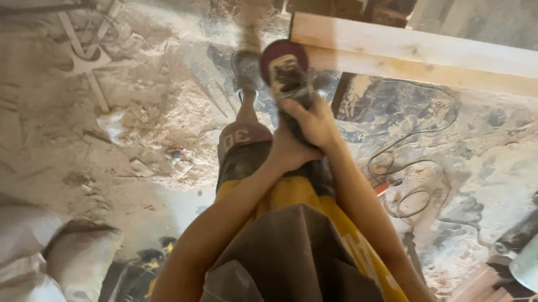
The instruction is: The person uses a handheld power sander to smooth the surface and edges of a wooden board. They move the tool along the wood and turn the board over to work on the opposite side.
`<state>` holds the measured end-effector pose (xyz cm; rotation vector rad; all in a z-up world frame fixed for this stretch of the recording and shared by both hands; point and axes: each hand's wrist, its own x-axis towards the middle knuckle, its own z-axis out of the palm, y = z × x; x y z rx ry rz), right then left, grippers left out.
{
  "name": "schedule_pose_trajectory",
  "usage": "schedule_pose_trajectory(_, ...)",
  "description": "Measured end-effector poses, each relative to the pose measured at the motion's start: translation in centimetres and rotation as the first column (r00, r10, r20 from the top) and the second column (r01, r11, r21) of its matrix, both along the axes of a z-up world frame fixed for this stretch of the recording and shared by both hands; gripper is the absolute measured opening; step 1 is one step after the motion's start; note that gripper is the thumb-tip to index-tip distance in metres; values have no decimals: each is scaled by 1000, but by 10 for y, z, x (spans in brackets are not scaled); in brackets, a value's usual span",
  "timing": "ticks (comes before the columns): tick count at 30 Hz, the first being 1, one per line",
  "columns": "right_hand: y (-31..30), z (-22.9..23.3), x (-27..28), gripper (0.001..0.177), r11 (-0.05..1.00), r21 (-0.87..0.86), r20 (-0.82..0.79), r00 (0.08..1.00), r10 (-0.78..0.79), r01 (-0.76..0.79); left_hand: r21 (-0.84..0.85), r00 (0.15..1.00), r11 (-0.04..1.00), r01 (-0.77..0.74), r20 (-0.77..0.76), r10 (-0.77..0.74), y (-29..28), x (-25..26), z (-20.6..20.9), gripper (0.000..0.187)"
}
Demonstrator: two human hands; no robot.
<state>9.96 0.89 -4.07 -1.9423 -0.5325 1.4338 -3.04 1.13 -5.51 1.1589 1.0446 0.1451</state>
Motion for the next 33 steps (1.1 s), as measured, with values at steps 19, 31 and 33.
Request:
schedule_pose_trajectory(19, -47, -17, -3, 44, 950, 239, -256, 957, -138, 201, 56, 963, 963, 264, 36, -266, 6, 10, 5, 113)
schedule_pose_trajectory(31, -123, 19, 120, 43, 994, -43, 146, 985, -89, 96, 7, 976, 976, 218, -1, -218, -85, 128, 16, 114)
schedule_pose_trajectory(33, -155, 24, 148, 43, 993, 72, 70, 993, -97, 92, 19, 972, 973, 231, -48, -230, -109, 157, 15, 116)
